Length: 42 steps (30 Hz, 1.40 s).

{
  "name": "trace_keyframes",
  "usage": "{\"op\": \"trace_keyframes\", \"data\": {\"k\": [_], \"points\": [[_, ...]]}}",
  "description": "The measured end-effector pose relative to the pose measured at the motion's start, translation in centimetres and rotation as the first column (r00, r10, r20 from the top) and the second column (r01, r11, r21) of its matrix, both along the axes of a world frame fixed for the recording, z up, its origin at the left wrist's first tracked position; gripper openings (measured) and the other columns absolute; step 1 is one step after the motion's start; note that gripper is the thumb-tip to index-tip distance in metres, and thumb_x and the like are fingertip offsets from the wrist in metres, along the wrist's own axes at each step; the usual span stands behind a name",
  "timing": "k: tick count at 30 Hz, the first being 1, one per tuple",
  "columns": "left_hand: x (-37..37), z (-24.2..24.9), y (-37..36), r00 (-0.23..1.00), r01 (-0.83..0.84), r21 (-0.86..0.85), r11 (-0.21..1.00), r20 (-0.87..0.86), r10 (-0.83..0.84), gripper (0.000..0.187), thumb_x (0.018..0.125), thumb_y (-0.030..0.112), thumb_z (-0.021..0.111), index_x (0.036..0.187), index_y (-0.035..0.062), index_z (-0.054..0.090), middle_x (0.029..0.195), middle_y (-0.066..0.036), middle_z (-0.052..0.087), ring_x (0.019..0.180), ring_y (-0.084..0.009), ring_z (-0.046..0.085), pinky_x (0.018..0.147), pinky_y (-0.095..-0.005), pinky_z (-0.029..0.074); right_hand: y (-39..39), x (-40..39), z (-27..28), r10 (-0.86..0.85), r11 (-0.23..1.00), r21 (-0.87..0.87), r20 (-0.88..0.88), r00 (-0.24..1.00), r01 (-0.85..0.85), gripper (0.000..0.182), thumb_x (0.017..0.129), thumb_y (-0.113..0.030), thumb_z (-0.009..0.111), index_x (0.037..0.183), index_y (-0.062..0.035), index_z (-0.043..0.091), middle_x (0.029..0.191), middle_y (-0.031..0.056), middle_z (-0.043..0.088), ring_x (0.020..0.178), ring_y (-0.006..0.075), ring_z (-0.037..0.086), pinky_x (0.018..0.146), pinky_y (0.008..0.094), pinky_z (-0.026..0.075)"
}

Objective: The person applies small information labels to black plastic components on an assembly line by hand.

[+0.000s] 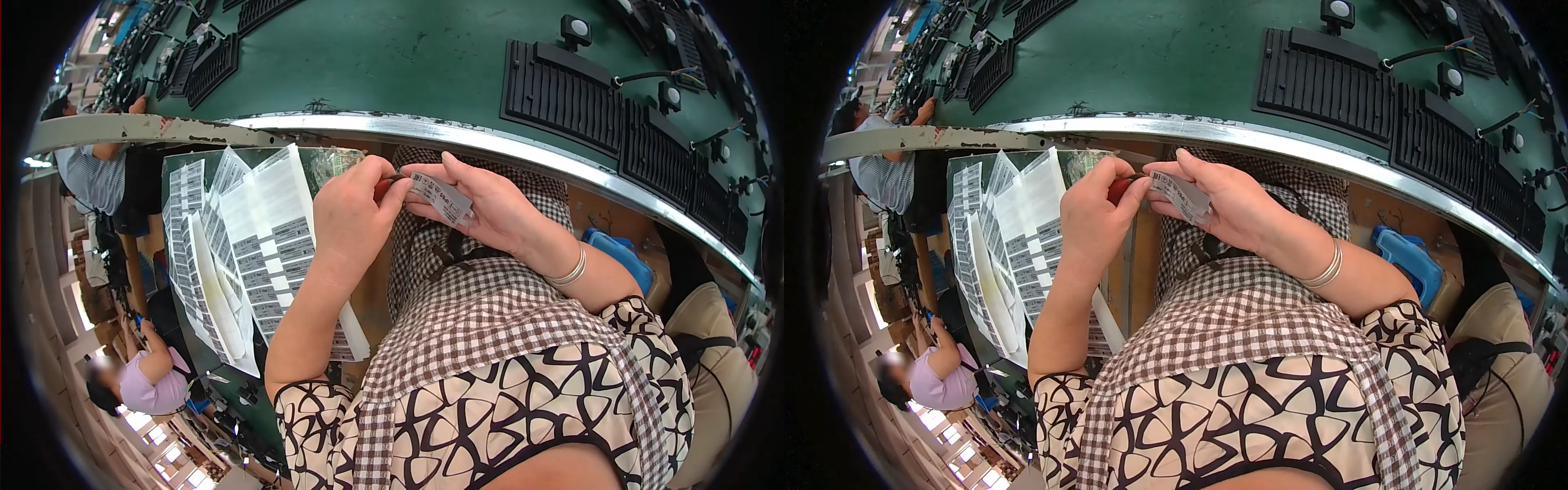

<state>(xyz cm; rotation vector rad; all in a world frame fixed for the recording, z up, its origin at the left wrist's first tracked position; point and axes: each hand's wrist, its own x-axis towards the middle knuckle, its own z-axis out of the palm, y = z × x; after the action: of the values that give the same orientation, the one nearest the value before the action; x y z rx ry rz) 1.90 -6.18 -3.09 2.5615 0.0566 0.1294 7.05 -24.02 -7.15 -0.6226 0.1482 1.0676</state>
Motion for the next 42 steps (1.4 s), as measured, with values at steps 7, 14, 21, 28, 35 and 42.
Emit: {"op": "trace_keyframes", "data": {"k": [7,14,21,28,35,42], "points": [[0.0,-0.1,-0.2,0.999,0.020,0.019,1.000,0.041,-0.021,0.015,0.083,0.013,0.072,0.092,0.0045,0.063,0.078,-0.008,0.066,0.065,-0.0201,0.064,0.059,-0.0308,0.049,-0.1,0.1,-0.2,0.000,1.000,0.028,0.010,1.000,0.000,0.053,0.107,-0.036,0.031,0.131,0.0079,0.050,0.125,0.0194,0.056,0.115,0.0249,0.058,0.102,0.0362,0.050],[0.2,-0.9,0.8,0.986,-0.166,-0.383,0.909,-0.089,0.142,0.011,0.087,0.013,0.068,0.092,0.0027,0.066,0.070,-0.002,0.059,0.060,-0.0123,0.054,0.057,-0.0273,0.043,-2.0,1.0,0.0,-0.009,0.965,-0.236,0.408,0.913,0.116,0.053,0.106,-0.037,0.032,0.138,0.0039,0.045,0.133,0.0194,0.052,0.119,0.0239,0.054,0.105,0.0381,0.044],[1.2,-0.1,1.5,0.964,-0.261,-0.586,0.767,-0.121,0.235,0.012,0.091,0.010,0.064,0.090,-0.0019,0.063,0.070,0.001,0.056,0.060,-0.0057,0.047,0.054,-0.0231,0.039,-5.5,6.5,1.2,0.492,0.551,-0.220,0.865,-0.101,0.805,0.029,0.089,-0.014,0.064,0.115,-0.0020,0.065,0.115,0.0164,0.065,0.106,0.0333,0.061,0.092,0.0385,0.048],[0.8,-0.6,3.1,0.977,-0.168,-0.425,0.890,0.049,0.208,0.007,0.094,0.007,0.061,0.091,0.0014,0.062,0.069,0.001,0.056,0.058,-0.0048,0.051,0.054,-0.0194,0.040,-10.4,7.8,2.8,0.273,0.324,-0.079,0.962,-0.013,0.943,0.011,0.086,-0.007,0.065,0.092,0.0014,0.066,0.094,0.0116,0.068,0.082,0.0259,0.064,0.075,0.0323,0.050],[1.2,-0.3,2.6,0.980,-0.173,-0.601,0.780,-0.026,0.197,0.008,0.095,0.008,0.060,0.092,0.0010,0.061,0.071,0.001,0.056,0.060,-0.0053,0.051,0.056,-0.0192,0.041,-14.3,8.3,-1.2,0.554,-0.200,-0.169,0.793,0.254,0.965,0.073,0.091,-0.033,0.063,0.139,0.0128,0.032,0.118,0.0274,0.060,0.109,0.0419,0.058,0.092,0.0456,0.046],[2.3,0.5,2.0,0.985,-0.101,-0.614,0.783,0.051,0.167,0.007,0.095,0.007,0.061,0.093,0.0001,0.061,0.073,0.000,0.057,0.062,-0.0056,0.052,0.057,-0.0191,0.042,-8.7,13.9,-1.8,0.509,-0.067,-0.330,0.801,0.317,0.942,0.055,0.090,-0.022,0.062,0.129,0.0120,0.045,0.096,0.0246,0.066,0.093,0.0400,0.063,0.081,0.0455,0.051]]}}
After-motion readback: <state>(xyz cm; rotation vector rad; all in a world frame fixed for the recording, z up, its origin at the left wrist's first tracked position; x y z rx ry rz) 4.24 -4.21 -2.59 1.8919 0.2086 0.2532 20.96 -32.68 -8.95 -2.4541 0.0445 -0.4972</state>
